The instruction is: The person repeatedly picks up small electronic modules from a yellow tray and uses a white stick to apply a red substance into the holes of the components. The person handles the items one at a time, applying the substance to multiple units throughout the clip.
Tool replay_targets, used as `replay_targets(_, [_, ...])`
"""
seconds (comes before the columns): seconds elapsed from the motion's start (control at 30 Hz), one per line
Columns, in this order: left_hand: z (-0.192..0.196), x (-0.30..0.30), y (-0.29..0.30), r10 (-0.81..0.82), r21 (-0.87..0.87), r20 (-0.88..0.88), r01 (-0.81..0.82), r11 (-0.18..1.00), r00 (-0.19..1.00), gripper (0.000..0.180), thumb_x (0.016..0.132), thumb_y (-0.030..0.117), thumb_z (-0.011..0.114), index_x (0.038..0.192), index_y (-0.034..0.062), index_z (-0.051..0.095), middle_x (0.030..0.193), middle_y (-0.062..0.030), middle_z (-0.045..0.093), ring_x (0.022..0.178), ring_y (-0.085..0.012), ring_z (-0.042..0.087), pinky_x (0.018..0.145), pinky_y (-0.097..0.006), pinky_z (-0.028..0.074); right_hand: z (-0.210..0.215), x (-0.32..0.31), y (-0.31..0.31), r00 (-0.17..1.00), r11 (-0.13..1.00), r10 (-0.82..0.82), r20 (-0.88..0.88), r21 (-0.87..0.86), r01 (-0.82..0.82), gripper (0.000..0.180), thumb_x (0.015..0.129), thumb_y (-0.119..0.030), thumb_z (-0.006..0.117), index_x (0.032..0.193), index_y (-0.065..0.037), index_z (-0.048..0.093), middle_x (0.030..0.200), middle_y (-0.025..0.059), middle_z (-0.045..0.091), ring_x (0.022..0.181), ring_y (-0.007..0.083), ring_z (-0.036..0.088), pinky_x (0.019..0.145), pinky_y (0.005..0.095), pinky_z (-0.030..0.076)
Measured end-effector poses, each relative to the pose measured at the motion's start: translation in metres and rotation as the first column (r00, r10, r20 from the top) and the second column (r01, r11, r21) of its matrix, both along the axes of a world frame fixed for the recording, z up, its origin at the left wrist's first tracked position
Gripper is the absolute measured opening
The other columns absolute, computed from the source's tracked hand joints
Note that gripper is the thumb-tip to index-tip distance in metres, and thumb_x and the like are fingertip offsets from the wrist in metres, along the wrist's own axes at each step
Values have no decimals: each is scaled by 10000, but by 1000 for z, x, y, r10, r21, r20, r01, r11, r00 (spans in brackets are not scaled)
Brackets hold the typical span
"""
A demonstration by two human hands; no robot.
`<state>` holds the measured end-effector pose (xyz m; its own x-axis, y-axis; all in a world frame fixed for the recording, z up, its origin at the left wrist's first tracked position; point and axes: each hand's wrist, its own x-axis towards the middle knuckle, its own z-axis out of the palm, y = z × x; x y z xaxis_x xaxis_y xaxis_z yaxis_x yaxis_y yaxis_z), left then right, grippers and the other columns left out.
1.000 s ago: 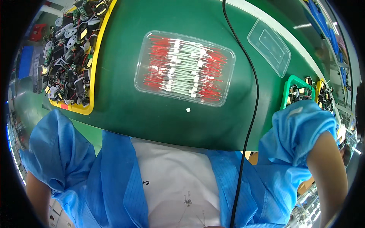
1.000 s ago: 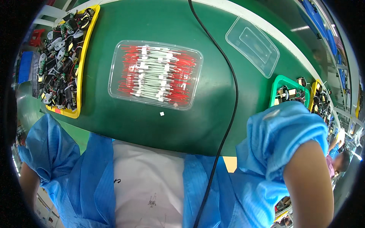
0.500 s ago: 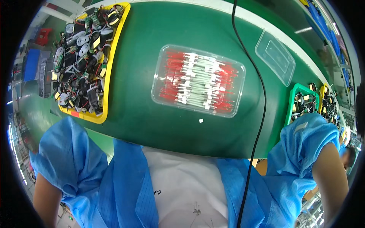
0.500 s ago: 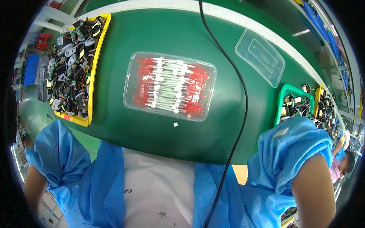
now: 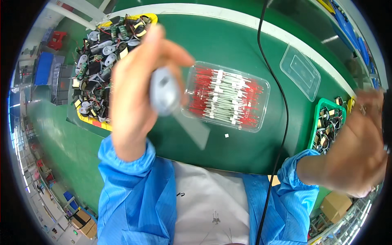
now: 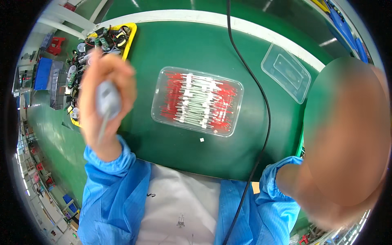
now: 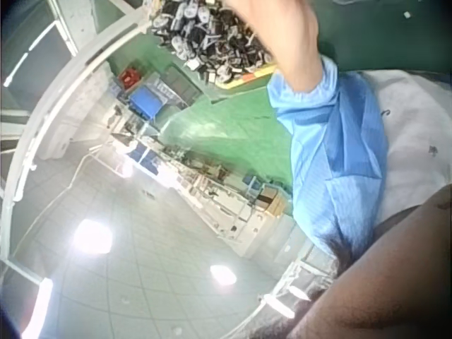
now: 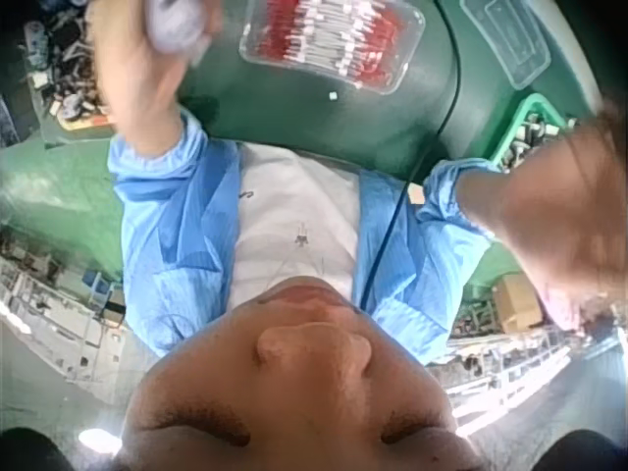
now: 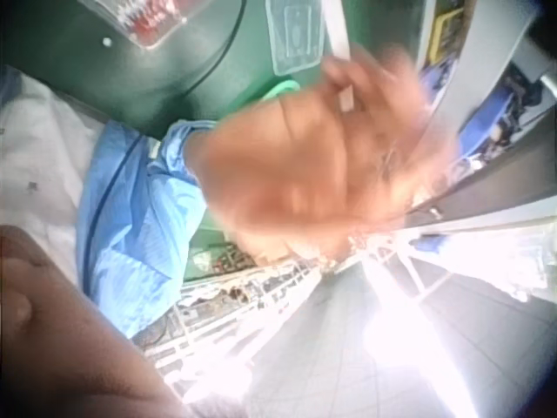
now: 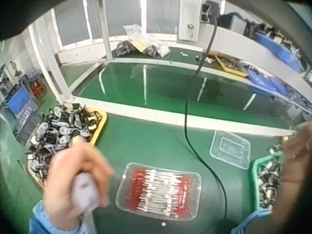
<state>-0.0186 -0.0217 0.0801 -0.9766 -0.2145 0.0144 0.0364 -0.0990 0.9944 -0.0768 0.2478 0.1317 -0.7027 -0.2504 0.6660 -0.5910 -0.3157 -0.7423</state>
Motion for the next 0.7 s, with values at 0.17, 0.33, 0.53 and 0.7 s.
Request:
replay_targets(0.17, [-27,-31,7,-276,89,-2,275,957,961,510,919,469,426,981,-22,552,757,-74,565,603,-118,503,506,-233,393,-17,-13,-22,995,985,-97,22,143,93,425,933,-273,359,1124,87,477,913,191,549,853,240,493,775,334,386])
replay_targets(0.33, [-49,-17,12,-319,273,-203,366,890,926,379,797,26,667,1117,-3,466,1051,-58,481,952,-113,493,761,-238,456,-43,-7,-70,992,913,-119,40,396,94,462,894,-354,507,1105,56,479,898,115,543,746,155,507,673,275,416])
replay_targets(0.53, [-56,-22,12,-218,99,-274,253,962,937,399,789,191,708,1035,1,458,999,-150,527,929,-197,538,811,-309,437,-75,-19,-81,995,919,38,88,387,-70,470,647,-174,816,1019,-10,580,819,69,586,703,130,566,562,239,450])
replay_targets(0.7, [-66,-27,11,-235,-30,-408,244,969,883,336,755,45,718,1004,2,497,994,-103,531,891,-156,551,768,-273,477,-74,-22,-83,997,882,58,-49,471,-28,166,720,-11,715,858,16,625,806,106,627,680,174,602,557,268,477])
